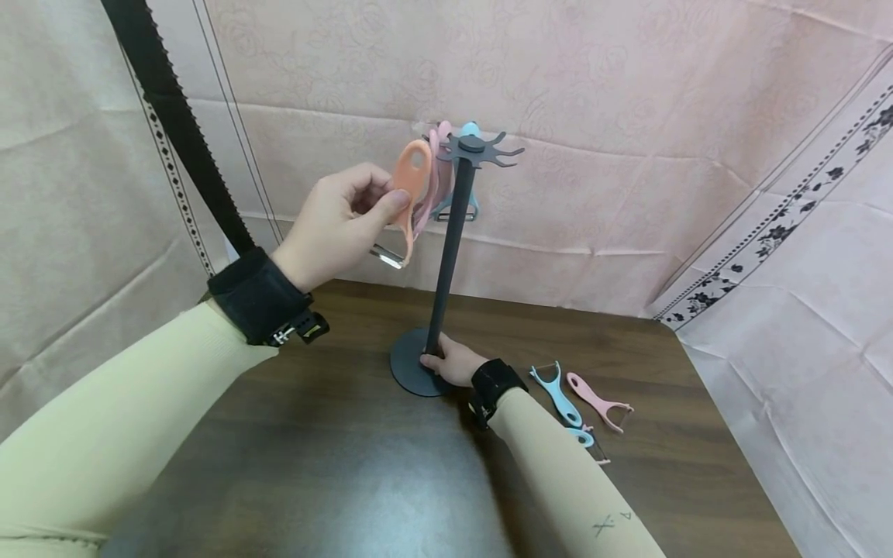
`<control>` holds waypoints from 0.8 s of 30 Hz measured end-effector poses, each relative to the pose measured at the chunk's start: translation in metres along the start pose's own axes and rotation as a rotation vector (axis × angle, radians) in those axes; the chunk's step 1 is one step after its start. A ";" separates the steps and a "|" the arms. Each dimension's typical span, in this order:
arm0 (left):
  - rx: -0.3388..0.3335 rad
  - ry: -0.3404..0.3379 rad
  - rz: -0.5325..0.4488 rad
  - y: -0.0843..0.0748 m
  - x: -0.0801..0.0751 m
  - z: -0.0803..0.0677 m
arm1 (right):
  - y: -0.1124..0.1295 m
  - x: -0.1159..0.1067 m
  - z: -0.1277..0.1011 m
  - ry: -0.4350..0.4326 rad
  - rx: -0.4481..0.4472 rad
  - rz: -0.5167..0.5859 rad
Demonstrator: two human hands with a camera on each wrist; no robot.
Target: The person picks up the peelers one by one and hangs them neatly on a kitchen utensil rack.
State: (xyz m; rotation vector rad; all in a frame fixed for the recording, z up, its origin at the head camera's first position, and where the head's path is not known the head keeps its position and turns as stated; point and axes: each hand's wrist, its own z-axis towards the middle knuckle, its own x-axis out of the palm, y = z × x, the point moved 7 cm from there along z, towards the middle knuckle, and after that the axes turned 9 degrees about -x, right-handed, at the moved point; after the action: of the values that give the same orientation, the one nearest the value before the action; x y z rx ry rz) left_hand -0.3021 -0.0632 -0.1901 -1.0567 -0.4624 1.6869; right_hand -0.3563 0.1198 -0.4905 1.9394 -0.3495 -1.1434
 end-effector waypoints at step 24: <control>-0.010 0.022 -0.028 -0.001 0.020 0.004 | 0.003 0.000 -0.004 0.001 0.007 -0.007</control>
State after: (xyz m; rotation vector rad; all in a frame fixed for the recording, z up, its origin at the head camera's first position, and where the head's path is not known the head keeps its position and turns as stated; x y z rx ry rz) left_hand -0.3065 -0.0437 -0.1953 -1.0704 -0.4693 1.6479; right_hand -0.3527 0.1205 -0.4870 1.9482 -0.3467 -1.1467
